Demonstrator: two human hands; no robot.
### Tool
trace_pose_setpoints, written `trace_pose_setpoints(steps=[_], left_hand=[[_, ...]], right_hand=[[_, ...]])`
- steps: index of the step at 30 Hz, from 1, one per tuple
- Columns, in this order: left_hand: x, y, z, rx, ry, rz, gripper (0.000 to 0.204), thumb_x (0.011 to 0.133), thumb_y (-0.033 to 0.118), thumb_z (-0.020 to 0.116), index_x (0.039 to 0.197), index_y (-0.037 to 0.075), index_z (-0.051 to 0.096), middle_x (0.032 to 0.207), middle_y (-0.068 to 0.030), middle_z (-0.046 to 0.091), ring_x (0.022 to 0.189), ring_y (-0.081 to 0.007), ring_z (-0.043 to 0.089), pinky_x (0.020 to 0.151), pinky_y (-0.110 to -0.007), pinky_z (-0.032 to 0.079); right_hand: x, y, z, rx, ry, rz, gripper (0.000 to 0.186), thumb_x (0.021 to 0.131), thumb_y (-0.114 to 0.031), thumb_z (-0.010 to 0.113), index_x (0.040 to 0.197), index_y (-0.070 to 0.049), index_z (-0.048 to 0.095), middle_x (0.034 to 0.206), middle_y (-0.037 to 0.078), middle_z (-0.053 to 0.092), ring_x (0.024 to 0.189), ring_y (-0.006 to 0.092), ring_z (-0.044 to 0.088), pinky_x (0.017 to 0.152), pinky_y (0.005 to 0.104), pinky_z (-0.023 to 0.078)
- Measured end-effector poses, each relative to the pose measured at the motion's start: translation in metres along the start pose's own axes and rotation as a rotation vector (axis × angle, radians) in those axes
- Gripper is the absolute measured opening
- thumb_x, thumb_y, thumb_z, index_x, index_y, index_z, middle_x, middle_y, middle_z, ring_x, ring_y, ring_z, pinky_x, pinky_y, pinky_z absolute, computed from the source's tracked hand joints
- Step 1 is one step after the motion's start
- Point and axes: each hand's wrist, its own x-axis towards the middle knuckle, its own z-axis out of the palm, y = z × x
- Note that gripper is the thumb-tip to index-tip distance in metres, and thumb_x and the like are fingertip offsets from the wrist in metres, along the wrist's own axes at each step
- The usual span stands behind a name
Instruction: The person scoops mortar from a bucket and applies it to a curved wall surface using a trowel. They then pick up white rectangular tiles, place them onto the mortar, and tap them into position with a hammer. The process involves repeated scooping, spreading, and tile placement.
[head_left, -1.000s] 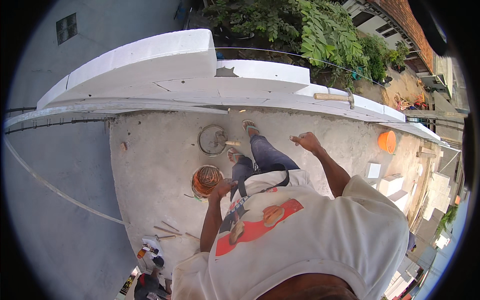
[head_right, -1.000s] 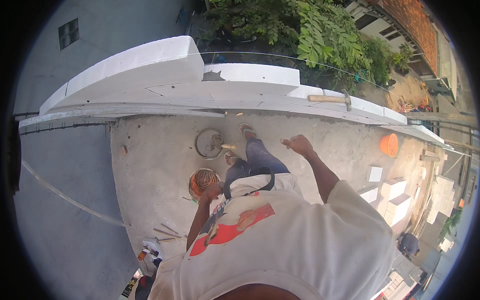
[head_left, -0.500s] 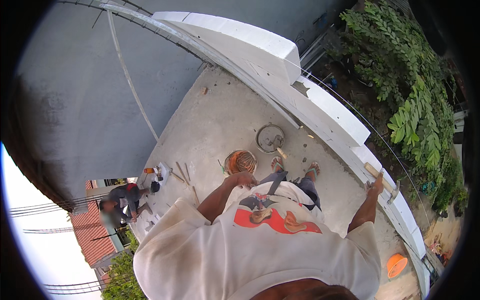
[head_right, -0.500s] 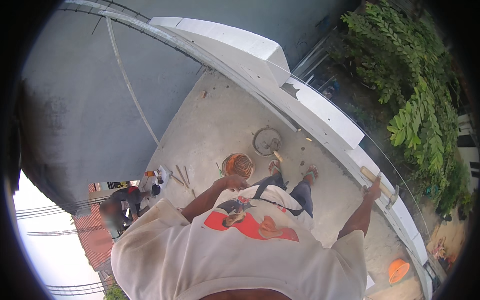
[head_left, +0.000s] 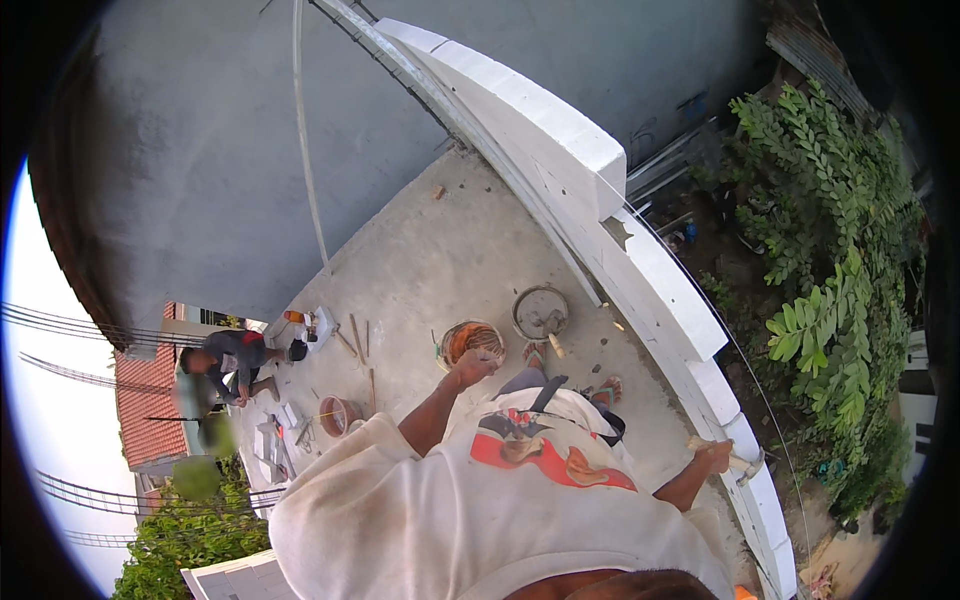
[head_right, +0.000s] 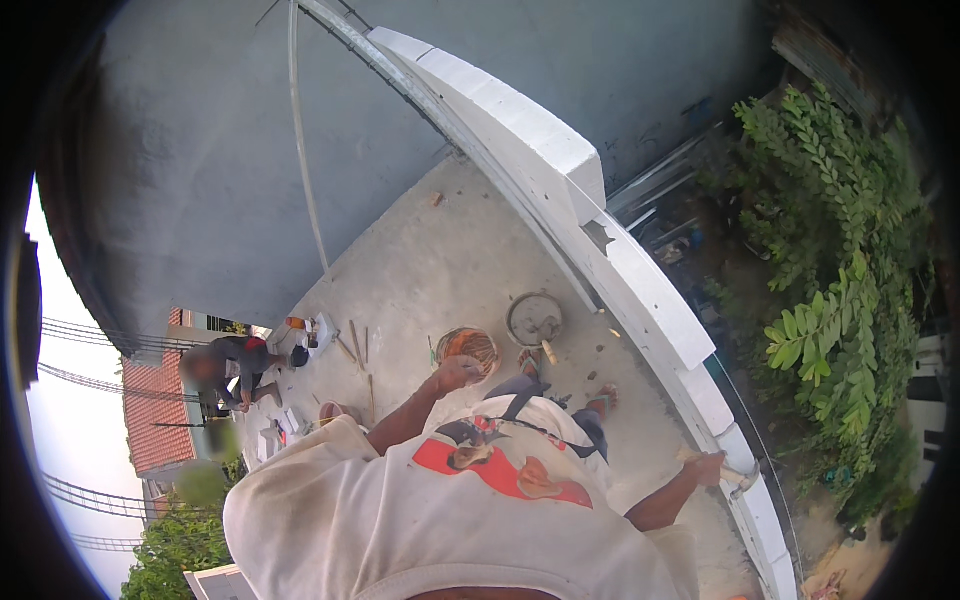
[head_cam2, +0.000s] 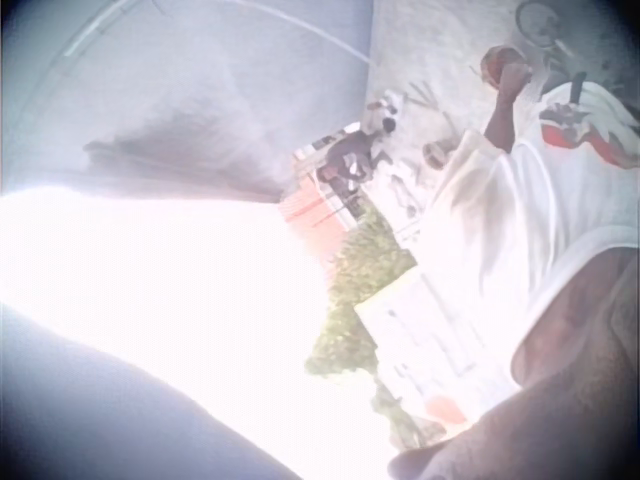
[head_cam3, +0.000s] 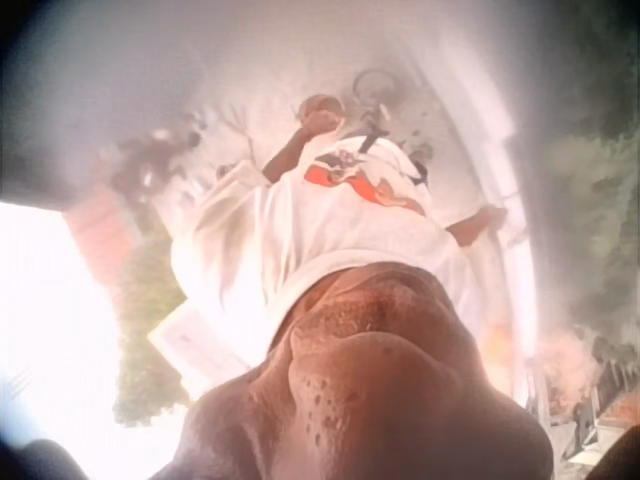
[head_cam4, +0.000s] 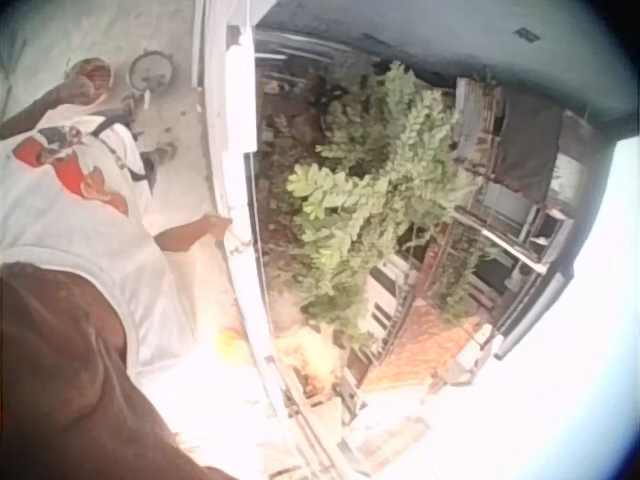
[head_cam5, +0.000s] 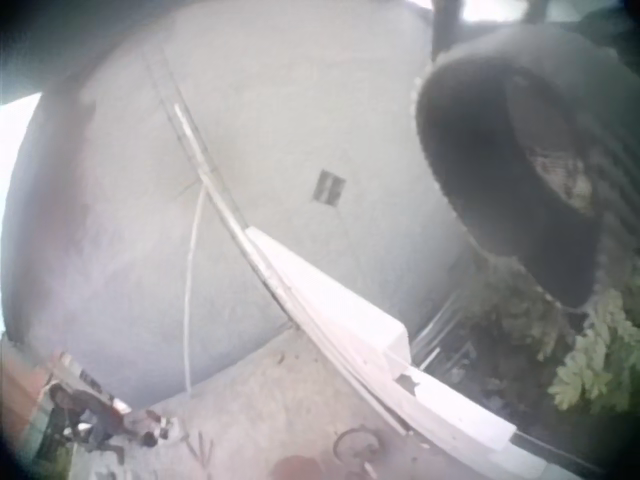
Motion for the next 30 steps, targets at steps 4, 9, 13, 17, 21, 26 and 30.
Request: trace_pose_setpoints(steps=[4, 9, 13, 17, 21, 26, 30], left_hand=[[0.066, 0.047, -0.075, 0.147, 0.292, 0.279, 0.046, 0.092, 0.026, 0.076, 0.122, -0.007, 0.071, 0.121, -0.0216, 0.076, 0.114, -0.0314, 0.073, 0.101, -0.038, 0.055], [0.117, 0.224, -0.162, 0.472, 0.746, 0.83, 0.065, 0.082, 0.016, 0.087, 0.137, -0.003, 0.058, 0.134, -0.0246, 0.062, 0.128, -0.0406, 0.058, 0.111, -0.046, 0.046], [0.123, 0.371, -0.198, 0.617, 0.781, 1.351, 0.088, 0.078, 0.02, 0.092, 0.152, 0.004, 0.047, 0.152, -0.0204, 0.051, 0.142, -0.0383, 0.047, 0.117, -0.052, 0.039], [0.154, 0.455, -0.226, 0.924, 0.671, 1.552, 0.099, 0.075, 0.03, 0.095, 0.159, 0.021, 0.044, 0.162, -0.0049, 0.047, 0.152, -0.0296, 0.04, 0.125, -0.052, 0.033], [0.188, 0.489, -0.239, 1.194, 0.524, 1.604, 0.103, 0.073, 0.036, 0.095, 0.161, 0.033, 0.041, 0.166, 0.0029, 0.043, 0.156, -0.0225, 0.036, 0.131, -0.052, 0.026], [0.21, 0.495, -0.245, 1.222, 0.422, 1.57, 0.092, 0.075, 0.032, 0.093, 0.156, 0.029, 0.05, 0.16, -0.0017, 0.052, 0.149, -0.0265, 0.047, 0.13, -0.054, 0.028], [0.218, 0.494, -0.245, 1.145, 0.37, 1.567, 0.085, 0.077, 0.03, 0.091, 0.153, 0.025, 0.055, 0.153, -0.0059, 0.058, 0.142, -0.0297, 0.054, 0.128, -0.054, 0.032]], right_hand=[[-0.064, -0.016, -0.043, 0.126, -0.041, -0.03, 0.034, 0.095, -0.023, 0.074, 0.108, 0.007, 0.062, 0.079, 0.007, 0.059, 0.066, 0.02, 0.061, 0.053, 0.0398, 0.052], [-0.219, -0.03, -0.093, 0.146, -0.416, -0.252, 0.029, 0.098, -0.021, 0.071, 0.117, -0.003, 0.059, 0.072, 0.001, 0.05, 0.056, 0.0103, 0.051, 0.048, 0.03, 0.047], [-0.293, -0.041, -0.103, -0.22, -0.705, -0.36, 0.031, 0.104, -0.022, 0.064, 0.127, -0.007, 0.053, 0.074, 0.002, 0.054, 0.053, 0.0111, 0.053, 0.046, 0.0296, 0.05], [-0.417, -0.058, -0.065, 0.016, -0.944, -0.376, 0.053, 0.108, -0.017, 0.056, 0.157, -0.007, 0.039, 0.084, 0.008, 0.061, 0.048, 0.0136, 0.056, 0.041, 0.0305, 0.049], [-0.484, -0.062, -0.011, 0.089, -1.048, -0.37, 0.068, 0.11, -0.016, 0.052, 0.17, -0.02, 0.021, 0.095, 0.01, 0.063, 0.05, 0.0143, 0.055, 0.04, 0.0301, 0.05], [-0.533, -0.063, 0.037, 0.314, -1.024, -0.278, 0.06, 0.11, -0.015, 0.05, 0.166, -0.017, 0.028, 0.093, 0.009, 0.058, 0.052, 0.015, 0.055, 0.04, 0.0317, 0.049], [-0.554, -0.056, 0.087, 0.615, -0.868, -0.19, 0.056, 0.109, -0.014, 0.049, 0.161, -0.015, 0.031, 0.09, 0.008, 0.055, 0.052, 0.016, 0.055, 0.04, 0.0339, 0.049]])
